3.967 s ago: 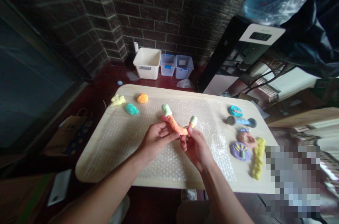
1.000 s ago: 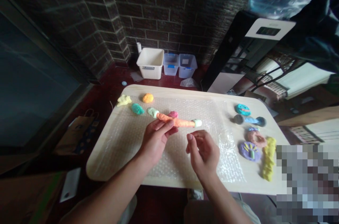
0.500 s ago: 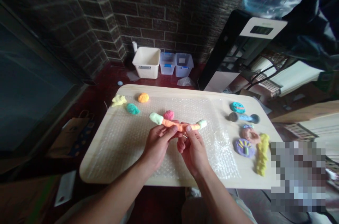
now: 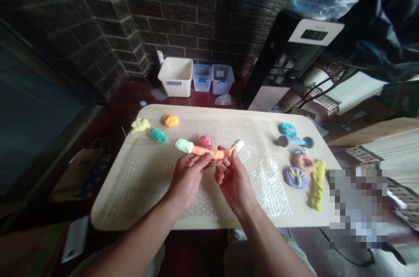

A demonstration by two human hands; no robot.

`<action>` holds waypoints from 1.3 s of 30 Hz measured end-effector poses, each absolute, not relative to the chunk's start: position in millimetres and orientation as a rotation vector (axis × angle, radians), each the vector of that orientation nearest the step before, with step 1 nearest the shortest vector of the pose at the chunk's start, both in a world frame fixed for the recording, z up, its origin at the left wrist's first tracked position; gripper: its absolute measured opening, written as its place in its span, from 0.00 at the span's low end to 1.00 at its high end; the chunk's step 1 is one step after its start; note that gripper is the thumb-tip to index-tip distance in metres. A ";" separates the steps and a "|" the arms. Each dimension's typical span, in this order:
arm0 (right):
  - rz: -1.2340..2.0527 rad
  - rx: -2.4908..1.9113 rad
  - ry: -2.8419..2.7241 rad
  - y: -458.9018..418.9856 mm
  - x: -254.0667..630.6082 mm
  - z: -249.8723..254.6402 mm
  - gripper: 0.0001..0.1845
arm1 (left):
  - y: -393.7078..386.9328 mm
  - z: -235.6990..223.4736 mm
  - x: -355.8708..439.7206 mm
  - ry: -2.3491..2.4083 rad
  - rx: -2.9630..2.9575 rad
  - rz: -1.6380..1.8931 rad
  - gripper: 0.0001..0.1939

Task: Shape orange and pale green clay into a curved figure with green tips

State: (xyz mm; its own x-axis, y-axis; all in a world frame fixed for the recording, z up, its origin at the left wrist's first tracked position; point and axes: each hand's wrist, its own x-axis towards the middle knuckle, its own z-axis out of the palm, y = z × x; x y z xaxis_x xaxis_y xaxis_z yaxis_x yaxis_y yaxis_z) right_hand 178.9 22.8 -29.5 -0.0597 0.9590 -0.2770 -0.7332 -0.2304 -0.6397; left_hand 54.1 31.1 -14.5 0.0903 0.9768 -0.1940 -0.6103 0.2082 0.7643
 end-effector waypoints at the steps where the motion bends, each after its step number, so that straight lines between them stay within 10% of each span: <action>1: 1.642 -0.781 -0.375 23.8 179.8 -29.9 0.20 | 31.3 -15.1 53.6 0.784 0.570 1.275 0.12; 39: 1.631 -0.754 -0.367 21.5 174.6 -24.7 0.15 | 30.7 -11.2 40.9 0.691 0.168 1.257 0.11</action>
State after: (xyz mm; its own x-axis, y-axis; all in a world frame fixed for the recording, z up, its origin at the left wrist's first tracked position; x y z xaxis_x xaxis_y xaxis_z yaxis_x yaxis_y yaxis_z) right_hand 174.6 21.5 -24.7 -0.0473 0.9623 -0.2678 -0.7549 -0.2100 -0.6213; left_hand 40.9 30.7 -11.2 0.1381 0.9120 -0.3863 -0.8149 0.3263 0.4790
